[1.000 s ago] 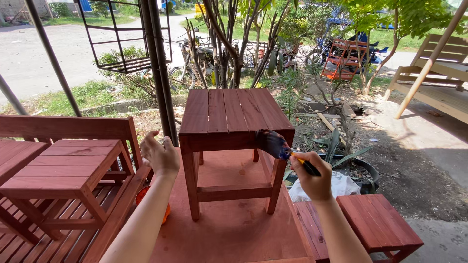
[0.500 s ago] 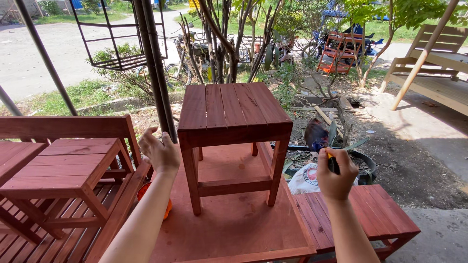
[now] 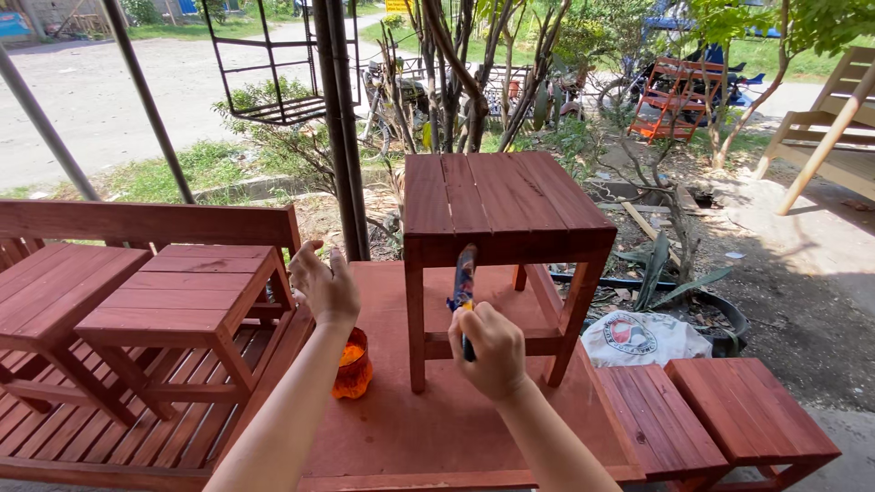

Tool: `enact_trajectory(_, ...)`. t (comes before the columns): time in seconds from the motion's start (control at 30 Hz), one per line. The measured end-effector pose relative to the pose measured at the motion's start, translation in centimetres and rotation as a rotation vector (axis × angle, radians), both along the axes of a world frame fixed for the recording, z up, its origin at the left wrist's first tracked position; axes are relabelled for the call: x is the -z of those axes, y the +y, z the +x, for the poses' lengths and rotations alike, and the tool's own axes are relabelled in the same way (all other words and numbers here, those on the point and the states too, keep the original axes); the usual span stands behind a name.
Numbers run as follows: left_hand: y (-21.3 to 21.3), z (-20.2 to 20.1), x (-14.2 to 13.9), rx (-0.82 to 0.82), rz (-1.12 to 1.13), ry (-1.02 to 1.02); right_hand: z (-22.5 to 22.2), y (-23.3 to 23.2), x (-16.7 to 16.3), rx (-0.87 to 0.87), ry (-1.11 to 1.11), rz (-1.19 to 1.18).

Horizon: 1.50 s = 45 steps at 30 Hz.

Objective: The person paints a small wooden stool with reddish-brown paint using a brush. They repeatedly dip the brush into a paint container and apply paint to the stool's legs and frame, rotating the stool to reach different sides.

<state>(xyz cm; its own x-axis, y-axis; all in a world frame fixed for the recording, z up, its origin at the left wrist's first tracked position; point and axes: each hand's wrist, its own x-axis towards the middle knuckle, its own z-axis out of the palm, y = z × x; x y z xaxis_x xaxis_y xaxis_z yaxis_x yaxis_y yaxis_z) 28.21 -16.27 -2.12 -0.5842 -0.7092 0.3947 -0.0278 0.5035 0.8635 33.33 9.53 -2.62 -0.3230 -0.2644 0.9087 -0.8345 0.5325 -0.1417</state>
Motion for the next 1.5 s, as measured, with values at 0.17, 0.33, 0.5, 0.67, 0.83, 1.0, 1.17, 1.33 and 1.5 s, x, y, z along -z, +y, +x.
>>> enact_trajectory(0.17,-2.4,0.9,0.3,0.031,0.022,-0.032,2.1,-2.8,-0.9,-0.242,0.078,-0.024)
enact_trajectory(0.33,-4.2,0.7,0.3,0.023,-0.030,-0.011,1.5,-2.5,-3.2,-0.165,0.166,-0.012)
enact_trajectory(0.5,-4.9,0.3,0.5,0.050,-0.030,-0.017,1.1,-3.9,-2.1,-0.102,0.178,0.114)
enact_trajectory(0.67,-4.8,0.3,1.2,0.092,-0.027,-0.039,1.5,-4.7,1.1,-0.096,0.094,0.112)
enact_trajectory(0.83,-5.4,0.1,2.2,0.102,-0.001,-0.075,3.0,-4.8,5.1,-0.172,-0.040,0.188)
enact_trajectory(1.0,-6.5,0.1,2.3,0.108,0.000,-0.086,2.0,-3.7,4.5,-0.240,-0.098,0.116)
enact_trajectory(1.17,-7.2,0.2,2.3,0.103,0.013,-0.084,0.5,-2.9,0.6,-0.126,0.124,-0.026)
enact_trajectory(1.33,-7.5,-0.1,2.9,0.095,0.020,-0.102,0.7,-4.9,1.4,-0.124,0.140,0.009)
enact_trajectory(1.5,-7.6,-0.2,3.5,0.095,0.003,-0.118,2.8,-5.6,6.0,-0.171,-0.021,0.026)
